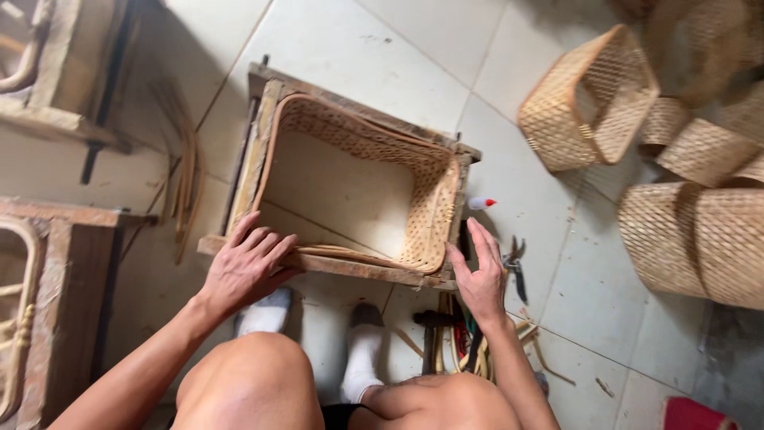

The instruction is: The person assembles a rectangular woven basket by fitting a pre-woven body into a wooden frame, then secures and trims bamboo strips along the rim using a hammer and scissors.

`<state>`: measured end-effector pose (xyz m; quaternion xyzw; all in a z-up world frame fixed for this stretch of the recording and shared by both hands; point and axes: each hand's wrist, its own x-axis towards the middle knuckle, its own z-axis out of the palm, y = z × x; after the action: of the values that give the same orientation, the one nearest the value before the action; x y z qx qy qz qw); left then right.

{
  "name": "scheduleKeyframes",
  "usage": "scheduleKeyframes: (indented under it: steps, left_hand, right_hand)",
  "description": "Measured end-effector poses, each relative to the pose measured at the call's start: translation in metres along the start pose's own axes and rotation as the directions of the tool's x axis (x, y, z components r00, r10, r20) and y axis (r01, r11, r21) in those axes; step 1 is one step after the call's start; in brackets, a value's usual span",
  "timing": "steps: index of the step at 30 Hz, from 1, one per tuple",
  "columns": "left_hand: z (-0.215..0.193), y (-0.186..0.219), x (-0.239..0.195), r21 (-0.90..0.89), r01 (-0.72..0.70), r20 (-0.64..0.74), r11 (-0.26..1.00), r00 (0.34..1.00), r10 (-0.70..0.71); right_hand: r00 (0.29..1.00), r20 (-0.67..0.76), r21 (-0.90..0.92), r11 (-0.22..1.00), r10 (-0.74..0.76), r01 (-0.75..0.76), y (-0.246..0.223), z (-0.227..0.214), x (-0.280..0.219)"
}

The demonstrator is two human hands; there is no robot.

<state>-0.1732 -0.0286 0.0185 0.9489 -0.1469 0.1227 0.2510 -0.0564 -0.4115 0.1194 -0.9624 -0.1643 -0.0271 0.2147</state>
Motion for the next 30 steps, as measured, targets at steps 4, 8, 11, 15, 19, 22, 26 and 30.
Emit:
scheduleKeyframes:
  steps: [4, 8, 11, 15, 19, 22, 26, 30]
  left_hand:
    - [0.001, -0.002, 0.002, 0.043, 0.002, 0.043, 0.999, 0.999, -0.004]
    - [-0.008, 0.006, 0.003, -0.162, 0.04, -0.291, 0.986, 0.953, -0.086]
    - [-0.022, -0.003, 0.006, -0.375, 0.254, -0.462, 0.892, 0.782, -0.417]
    - [-0.033, -0.044, 0.036, -0.662, 0.518, -0.119, 0.542, 0.642, -0.758]
    - [-0.006, -0.066, 0.076, -0.321, 0.598, -0.022, 0.735, 0.771, -0.637]
    - [0.018, -0.071, 0.093, -0.186, 0.671, 0.01, 0.718, 0.732, -0.681]
    - [0.034, -0.088, 0.09, -0.195, 0.661, 0.022, 0.724, 0.741, -0.671]
    - [0.042, -0.095, 0.081, -0.108, 0.618, -0.065, 0.778, 0.777, -0.626]
  right_hand:
    - [0.97, 0.077, 0.119, 0.968, -0.231, 0.221, -0.016, 0.053, -0.024]
    - [0.92, 0.076, 0.134, 0.918, -0.384, 0.372, -0.025, 0.088, -0.04]
    - [0.89, 0.07, 0.023, 0.892, -0.451, 0.451, -0.02, 0.104, -0.041]
    - [0.91, 0.056, -0.018, 0.911, -0.411, 0.412, -0.014, 0.108, -0.044]
    - [0.934, 0.109, 0.026, 0.94, -0.34, 0.339, -0.026, 0.1, -0.044]
    - [0.931, 0.279, 0.076, 0.971, -0.237, 0.225, -0.037, 0.086, -0.032]
    - [0.871, 0.215, 0.032, 0.895, -0.442, 0.446, -0.045, 0.077, -0.011]
    - [0.83, 0.393, 0.233, 0.916, -0.395, 0.326, -0.041, 0.084, -0.007]
